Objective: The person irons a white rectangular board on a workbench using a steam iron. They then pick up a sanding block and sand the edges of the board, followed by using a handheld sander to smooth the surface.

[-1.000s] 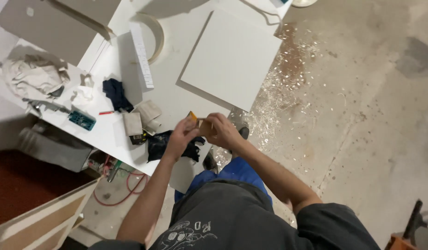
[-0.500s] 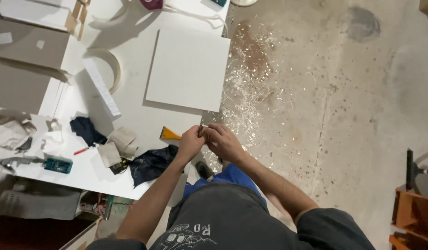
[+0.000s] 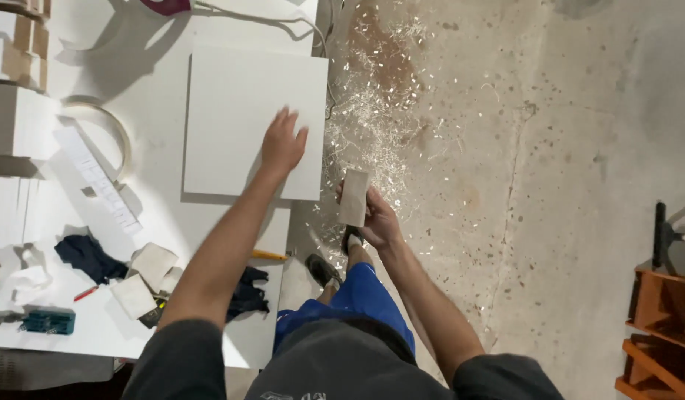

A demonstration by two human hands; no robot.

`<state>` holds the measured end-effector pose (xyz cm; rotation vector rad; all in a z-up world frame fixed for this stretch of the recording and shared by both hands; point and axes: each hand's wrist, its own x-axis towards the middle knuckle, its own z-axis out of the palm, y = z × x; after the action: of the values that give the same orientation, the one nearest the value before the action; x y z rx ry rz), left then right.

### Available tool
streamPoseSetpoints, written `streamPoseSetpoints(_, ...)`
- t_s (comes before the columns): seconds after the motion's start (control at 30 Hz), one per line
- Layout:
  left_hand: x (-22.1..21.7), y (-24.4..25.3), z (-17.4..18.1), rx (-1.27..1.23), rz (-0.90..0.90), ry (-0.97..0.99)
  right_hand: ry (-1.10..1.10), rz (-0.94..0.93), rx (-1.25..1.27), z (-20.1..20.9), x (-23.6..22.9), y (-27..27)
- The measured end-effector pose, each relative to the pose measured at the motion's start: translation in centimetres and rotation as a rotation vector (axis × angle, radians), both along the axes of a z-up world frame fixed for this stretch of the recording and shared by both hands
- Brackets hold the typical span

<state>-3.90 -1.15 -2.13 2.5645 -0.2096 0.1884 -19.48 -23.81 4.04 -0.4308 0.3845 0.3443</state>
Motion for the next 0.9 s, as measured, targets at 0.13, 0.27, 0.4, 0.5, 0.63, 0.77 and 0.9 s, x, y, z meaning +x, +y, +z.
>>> streamPoseSetpoints(0.13,4.5,-0.5,4.0,0.184,-0.006,0.165,0.126,-0.034,-0.287,-1.3,0.7,0.4)
streamPoseSetpoints(0.27,3.8,0.6,6.7,0.458,-0.126,0.378,-0.191,0.193,-1.139,-3.4,0.1,3.2)
streamPoseSetpoints(0.4,3.4,1.3,4.9,0.371,-0.137,0.258,-0.493,-0.050,-1.240,-6.2,-1.5,5.9)
streamPoseSetpoints(0.5,3.3,1.5,4.0,0.310,-0.108,0.167,-0.550,-0.055,-1.322,-5.7,-1.5,6.8)
streamPoseSetpoints(0.63,3.5,1.5,3.1,0.317,-0.086,0.141,-0.608,-0.102,-1.393,-6.3,-0.7,7.6)
streamPoseSetpoints(0.77,3.4,1.6,2.9,0.316,-0.096,0.050,-0.542,0.030,-1.506,-4.4,5.4,7.5)
streamPoseSetpoints(0.9,3.4,1.3,4.2,0.355,-0.111,0.109,-0.506,0.011,-1.408,-5.2,14.7,6.5)
